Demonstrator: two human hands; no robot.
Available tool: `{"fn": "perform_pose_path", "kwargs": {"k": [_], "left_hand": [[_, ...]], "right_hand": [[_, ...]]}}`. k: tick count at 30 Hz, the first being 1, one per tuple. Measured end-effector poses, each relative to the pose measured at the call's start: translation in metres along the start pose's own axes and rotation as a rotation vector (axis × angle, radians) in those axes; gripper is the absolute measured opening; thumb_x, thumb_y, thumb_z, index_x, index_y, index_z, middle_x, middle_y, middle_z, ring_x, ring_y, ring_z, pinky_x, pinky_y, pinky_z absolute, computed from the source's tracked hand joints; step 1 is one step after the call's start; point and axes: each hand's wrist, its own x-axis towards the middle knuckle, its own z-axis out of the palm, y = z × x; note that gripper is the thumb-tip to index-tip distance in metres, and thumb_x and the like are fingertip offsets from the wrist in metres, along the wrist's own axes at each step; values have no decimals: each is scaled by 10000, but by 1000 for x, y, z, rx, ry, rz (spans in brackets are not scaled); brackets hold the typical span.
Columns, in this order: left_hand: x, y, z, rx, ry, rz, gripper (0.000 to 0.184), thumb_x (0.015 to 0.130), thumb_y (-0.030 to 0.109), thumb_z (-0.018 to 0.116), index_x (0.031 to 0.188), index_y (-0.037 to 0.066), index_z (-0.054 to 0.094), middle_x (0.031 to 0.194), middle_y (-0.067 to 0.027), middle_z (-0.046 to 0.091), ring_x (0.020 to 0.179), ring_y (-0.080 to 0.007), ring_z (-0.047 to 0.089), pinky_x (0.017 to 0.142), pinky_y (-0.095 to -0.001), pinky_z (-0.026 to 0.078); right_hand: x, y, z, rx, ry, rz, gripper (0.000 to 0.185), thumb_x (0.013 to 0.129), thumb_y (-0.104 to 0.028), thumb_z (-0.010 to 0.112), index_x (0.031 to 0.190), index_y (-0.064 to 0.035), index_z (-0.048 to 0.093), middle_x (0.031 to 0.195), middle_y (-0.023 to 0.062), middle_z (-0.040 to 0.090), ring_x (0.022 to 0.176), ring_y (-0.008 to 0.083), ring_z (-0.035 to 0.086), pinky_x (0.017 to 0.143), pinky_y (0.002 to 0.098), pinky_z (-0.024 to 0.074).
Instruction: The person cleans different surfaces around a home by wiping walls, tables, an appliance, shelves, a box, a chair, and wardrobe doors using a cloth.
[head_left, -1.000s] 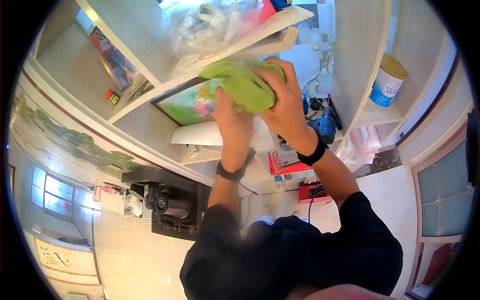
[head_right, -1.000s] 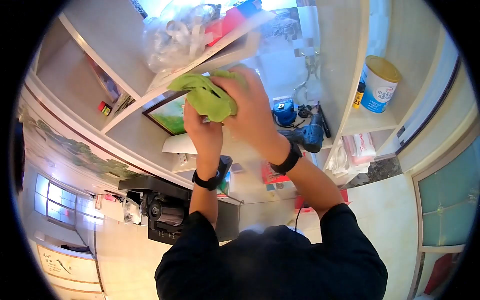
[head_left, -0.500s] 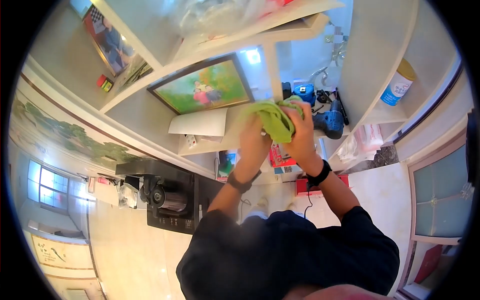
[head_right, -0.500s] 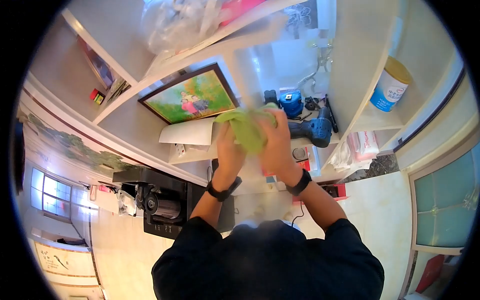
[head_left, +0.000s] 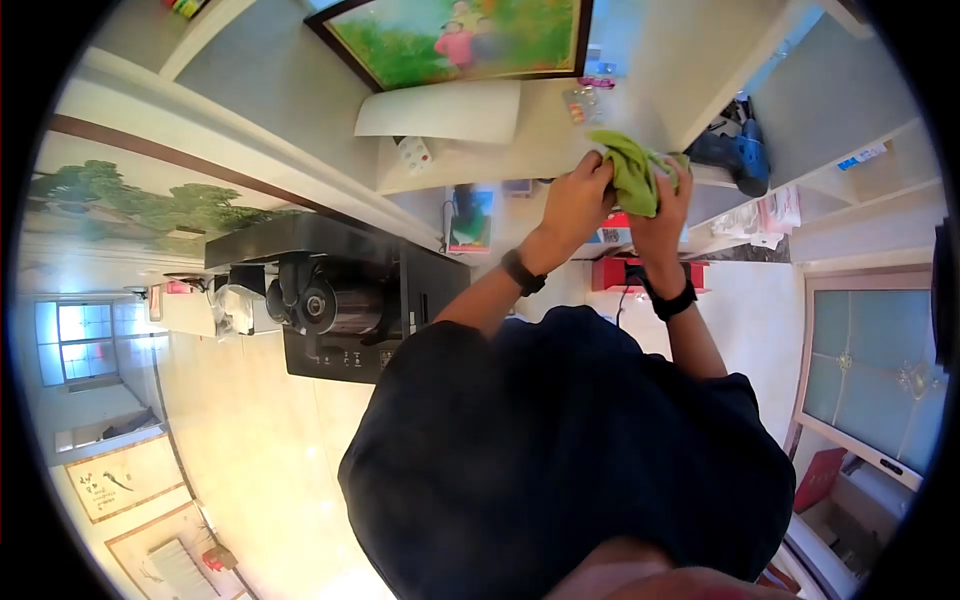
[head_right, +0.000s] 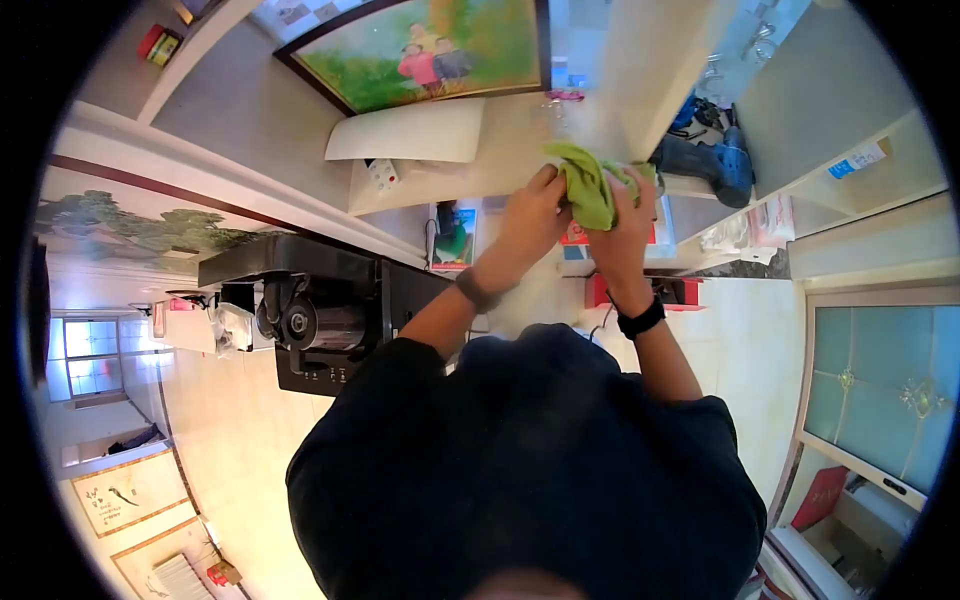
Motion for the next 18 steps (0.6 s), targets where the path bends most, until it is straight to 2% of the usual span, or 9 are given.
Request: {"fn": "perform_pose_path", "kwargs": {"k": [3,8,14,18], "left_hand": [[-33,-39,-11,47,27,-53,260,747,72,656,989,47,566,983,-132,574,718,-353,630,601,-434,535],[-69,-81,-41,140,-31,-166,266,735,59,653,986,33,570,1011,-138,582,726,-354,634,604,-431,536],[-104,-117,-98,173,25,-310,318,706,48,668,1009,39,573,997,-140,577,726,-361,627,595,-449,519],[-112,-135,-123,127,89,-290,341,723,41,663,1052,53,575,1004,-143,597,752,-366,631,603,-454,520]], "right_hand": [[-32,-10,45,-5,-87,-3,476,708,-33,731,1166,-51,605,1239,172,503,1134,372,489,971,445,403],[-48,-51,95,-77,-89,-46,421,694,-34,730,1107,-63,655,1231,140,518,1112,351,488,957,441,398],[-53,-96,151,69,-170,-141,453,657,-48,748,1101,-69,662,1203,133,535,1067,346,509,929,445,403],[-54,-120,171,95,-169,-152,458,651,-39,749,1100,-71,666,1197,134,544,1066,346,514,919,435,416]]}}
